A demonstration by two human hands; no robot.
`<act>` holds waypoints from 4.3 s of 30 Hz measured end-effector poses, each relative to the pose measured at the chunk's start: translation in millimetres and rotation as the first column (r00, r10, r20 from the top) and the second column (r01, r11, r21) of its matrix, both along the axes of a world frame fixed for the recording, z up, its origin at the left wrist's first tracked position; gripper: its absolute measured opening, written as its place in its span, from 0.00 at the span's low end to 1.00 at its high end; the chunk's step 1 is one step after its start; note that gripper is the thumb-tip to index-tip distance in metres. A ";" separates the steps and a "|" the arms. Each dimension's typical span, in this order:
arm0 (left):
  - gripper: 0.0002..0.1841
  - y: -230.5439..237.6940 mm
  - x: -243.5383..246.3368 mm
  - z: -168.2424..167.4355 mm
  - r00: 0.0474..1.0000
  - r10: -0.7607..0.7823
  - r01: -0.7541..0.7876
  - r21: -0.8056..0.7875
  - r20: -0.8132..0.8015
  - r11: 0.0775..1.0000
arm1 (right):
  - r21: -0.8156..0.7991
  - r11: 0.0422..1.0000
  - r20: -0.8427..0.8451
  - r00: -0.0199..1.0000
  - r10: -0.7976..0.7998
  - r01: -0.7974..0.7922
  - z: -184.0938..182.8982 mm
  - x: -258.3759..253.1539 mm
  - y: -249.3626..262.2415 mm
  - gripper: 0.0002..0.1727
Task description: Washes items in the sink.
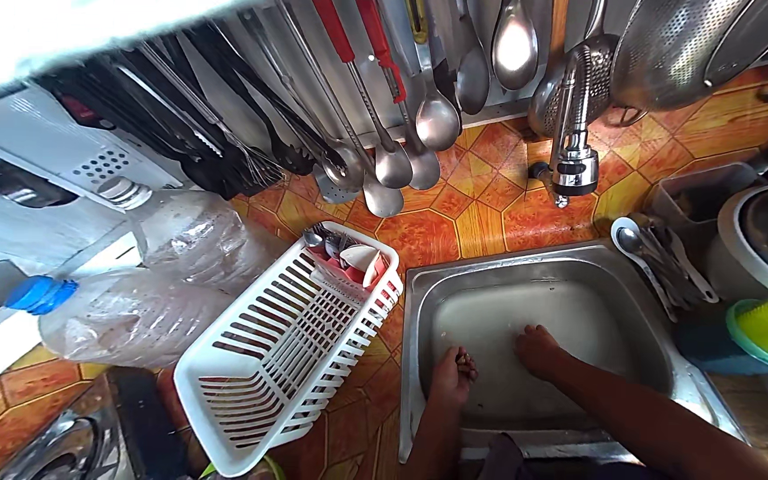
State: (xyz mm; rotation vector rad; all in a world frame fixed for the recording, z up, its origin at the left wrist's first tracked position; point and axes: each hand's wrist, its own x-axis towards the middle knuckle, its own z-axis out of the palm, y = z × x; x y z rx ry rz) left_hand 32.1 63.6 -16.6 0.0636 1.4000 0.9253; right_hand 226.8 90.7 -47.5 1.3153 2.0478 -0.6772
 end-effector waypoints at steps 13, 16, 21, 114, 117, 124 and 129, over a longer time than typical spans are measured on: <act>0.15 0.6 2.8 -0.9 0.987 -0.139 0.138 -0.014 -0.087 0.990 | -0.105 0.988 -0.028 0.993 -0.118 0.115 6.3 -2.3 8.8 0.22; 0.15 -0.2 2.3 -2.3 0.974 -0.188 0.191 0.015 -0.126 0.981 | -0.133 0.985 -0.006 0.994 -0.113 0.111 10.3 -5.3 12.9 0.21; 0.12 0.4 2.4 -2.1 0.978 -0.178 0.182 0.023 -0.104 0.983 | -0.112 0.992 -0.113 0.991 -0.070 0.058 4.8 2.1 17.6 0.18; 0.15 -11.0 28.9 -5.9 0.977 -0.169 0.169 0.014 0.129 0.986 | -0.062 0.981 -0.801 0.578 -0.158 0.182 55.4 -5.6 -19.3 0.17; 0.18 -9.7 25.8 -7.2 0.980 -0.146 0.145 0.010 0.135 0.989 | -0.206 0.888 -0.804 0.445 -0.393 0.412 56.2 15.4 -5.5 0.17; 0.16 -8.8 25.9 -5.4 0.950 -0.193 0.183 0.064 0.245 0.981 | -0.250 0.725 -0.769 0.323 -0.551 0.641 53.8 35.1 9.3 0.13; 0.18 -7.6 23.4 -3.0 0.987 -0.084 0.078 0.048 0.136 0.996 | 0.070 0.521 -0.499 0.483 -0.720 0.850 31.9 72.9 22.9 0.28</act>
